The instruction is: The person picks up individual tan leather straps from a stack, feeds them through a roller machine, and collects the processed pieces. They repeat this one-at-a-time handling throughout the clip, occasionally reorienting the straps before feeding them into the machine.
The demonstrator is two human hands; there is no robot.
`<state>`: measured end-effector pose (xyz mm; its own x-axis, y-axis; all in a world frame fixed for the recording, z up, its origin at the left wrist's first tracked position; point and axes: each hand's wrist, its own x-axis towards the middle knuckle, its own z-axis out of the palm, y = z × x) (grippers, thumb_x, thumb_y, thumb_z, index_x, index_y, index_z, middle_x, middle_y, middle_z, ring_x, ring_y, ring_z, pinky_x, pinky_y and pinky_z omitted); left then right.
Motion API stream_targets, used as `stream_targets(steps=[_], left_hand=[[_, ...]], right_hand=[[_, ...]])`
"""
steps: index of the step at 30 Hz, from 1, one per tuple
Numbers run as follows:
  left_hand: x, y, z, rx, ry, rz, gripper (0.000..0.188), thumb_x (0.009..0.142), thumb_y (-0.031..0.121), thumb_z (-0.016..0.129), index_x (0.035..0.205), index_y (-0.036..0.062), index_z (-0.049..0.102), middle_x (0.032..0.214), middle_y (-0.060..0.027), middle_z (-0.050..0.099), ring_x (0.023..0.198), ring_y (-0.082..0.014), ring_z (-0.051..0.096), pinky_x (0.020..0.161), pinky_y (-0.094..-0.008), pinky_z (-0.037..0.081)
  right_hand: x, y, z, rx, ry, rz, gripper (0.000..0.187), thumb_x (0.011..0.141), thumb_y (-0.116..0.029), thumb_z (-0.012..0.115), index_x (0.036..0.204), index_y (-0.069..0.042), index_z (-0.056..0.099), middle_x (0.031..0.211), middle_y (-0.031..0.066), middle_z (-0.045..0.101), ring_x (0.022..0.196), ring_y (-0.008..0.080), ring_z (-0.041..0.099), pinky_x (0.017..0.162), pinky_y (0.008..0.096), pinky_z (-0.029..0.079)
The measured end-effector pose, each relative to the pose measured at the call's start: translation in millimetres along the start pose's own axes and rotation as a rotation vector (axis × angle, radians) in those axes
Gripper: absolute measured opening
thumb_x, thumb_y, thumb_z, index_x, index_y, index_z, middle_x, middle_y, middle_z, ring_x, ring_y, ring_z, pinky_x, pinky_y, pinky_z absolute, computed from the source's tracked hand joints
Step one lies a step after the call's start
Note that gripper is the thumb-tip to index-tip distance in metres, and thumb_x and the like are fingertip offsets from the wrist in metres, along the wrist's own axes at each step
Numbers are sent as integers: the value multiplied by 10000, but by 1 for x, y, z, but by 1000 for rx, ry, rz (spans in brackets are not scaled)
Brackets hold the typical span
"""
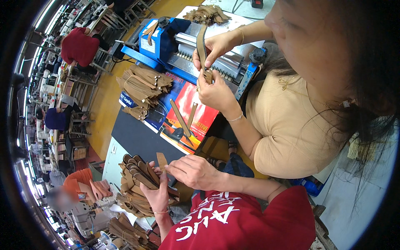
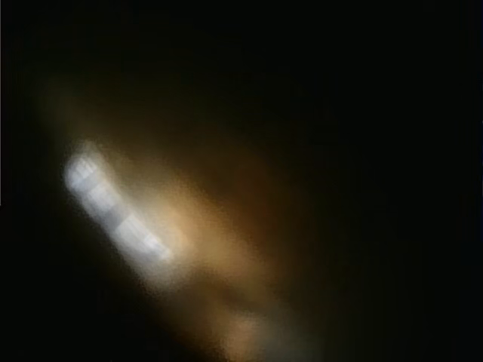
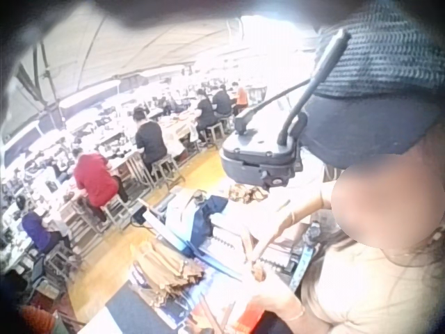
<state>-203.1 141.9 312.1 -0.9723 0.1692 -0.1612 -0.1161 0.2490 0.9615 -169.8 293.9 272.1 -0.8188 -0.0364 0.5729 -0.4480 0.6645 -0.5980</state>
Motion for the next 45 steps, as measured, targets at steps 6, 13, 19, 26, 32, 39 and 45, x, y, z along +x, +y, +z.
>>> stream_targets(steps=[6,13,19,26,32,39,45], left_hand=[[-1,-3,2,-12,32,19,351,794,-64,625,1127,-60,512,899,-42,596,758,-77,576,651,-201,478],[-2,1,3,-7,23,28,334,798,-63,622,1114,-66,516,890,-49,593,740,-74,571,643,-198,476],[-4,2,3,-8,35,24,325,798,-64,619,1108,-70,520,883,-56,593,723,-78,570,631,-204,479],[-5,0,2,13,38,35,320,795,-57,623,1099,-66,525,884,-56,597,726,-80,574,631,-206,481],[-5,1,2,7,44,34,324,792,-56,626,1099,-62,523,879,-53,598,720,-81,578,626,-207,483],[-5,2,2,0,36,38,325,795,-61,622,1102,-67,517,873,-57,595,715,-82,577,624,-207,482],[-7,2,3,-11,38,32,332,795,-62,625,1107,-66,513,871,-60,594,712,-85,575,622,-207,481]], right_hand=[[-3,-2,2,5,-8,30,324,730,-94,622,1038,8,613,927,76,623,810,186,617,707,290,499],[-4,-3,2,23,-14,35,345,728,-94,623,1057,9,605,931,77,621,815,184,617,707,288,495],[-6,-4,3,21,-15,31,353,726,-98,626,1064,1,605,931,71,621,811,179,620,697,284,494],[-7,-4,2,23,-20,35,353,724,-95,624,1064,-1,607,930,68,623,811,177,621,698,282,496],[-6,-5,2,22,-13,34,354,718,-91,626,1059,-1,610,929,66,625,808,176,621,696,282,497],[-6,-5,2,28,-8,35,353,715,-94,630,1056,-7,611,923,63,627,804,175,622,690,281,497],[-6,-4,0,54,-3,50,335,715,-95,635,1040,-17,620,916,57,628,811,176,622,691,284,497]])
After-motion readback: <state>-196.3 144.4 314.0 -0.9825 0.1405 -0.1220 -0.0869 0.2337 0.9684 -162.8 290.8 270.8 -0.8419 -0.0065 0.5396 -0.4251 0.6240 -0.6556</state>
